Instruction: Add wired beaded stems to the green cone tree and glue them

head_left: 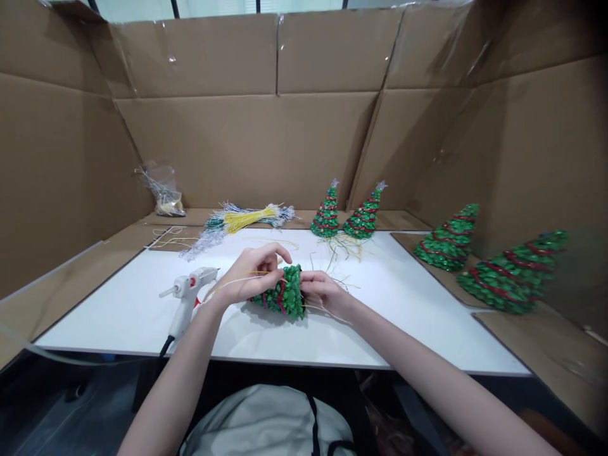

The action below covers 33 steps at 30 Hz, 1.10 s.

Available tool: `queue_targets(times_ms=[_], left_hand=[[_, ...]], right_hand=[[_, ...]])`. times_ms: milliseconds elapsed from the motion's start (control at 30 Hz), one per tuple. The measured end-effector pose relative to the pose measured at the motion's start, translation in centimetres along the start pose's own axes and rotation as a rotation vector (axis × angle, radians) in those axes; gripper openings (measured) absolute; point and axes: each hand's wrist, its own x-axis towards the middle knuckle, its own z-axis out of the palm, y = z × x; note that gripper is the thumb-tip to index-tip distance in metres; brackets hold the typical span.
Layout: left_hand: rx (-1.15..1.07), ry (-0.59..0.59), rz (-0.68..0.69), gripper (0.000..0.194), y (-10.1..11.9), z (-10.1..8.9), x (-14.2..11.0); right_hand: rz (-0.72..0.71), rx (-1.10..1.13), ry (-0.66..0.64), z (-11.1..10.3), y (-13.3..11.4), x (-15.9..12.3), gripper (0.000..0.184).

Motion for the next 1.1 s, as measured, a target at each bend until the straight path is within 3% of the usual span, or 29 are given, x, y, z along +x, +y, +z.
queue_targets(times_ms=[400,1100], left_hand=[[-0.05,-0.015,-0.001,0.014,-0.66,0.66,0.31],[-0.074,0.006,-0.009,0.015,-0.76,0.31,0.26]], right_hand=[[0.013,0.041,0.003,-0.08,0.29,0.09,0.02],[-0.03,-0.086,0.043,-0.25,0.84,0.3,0.025]])
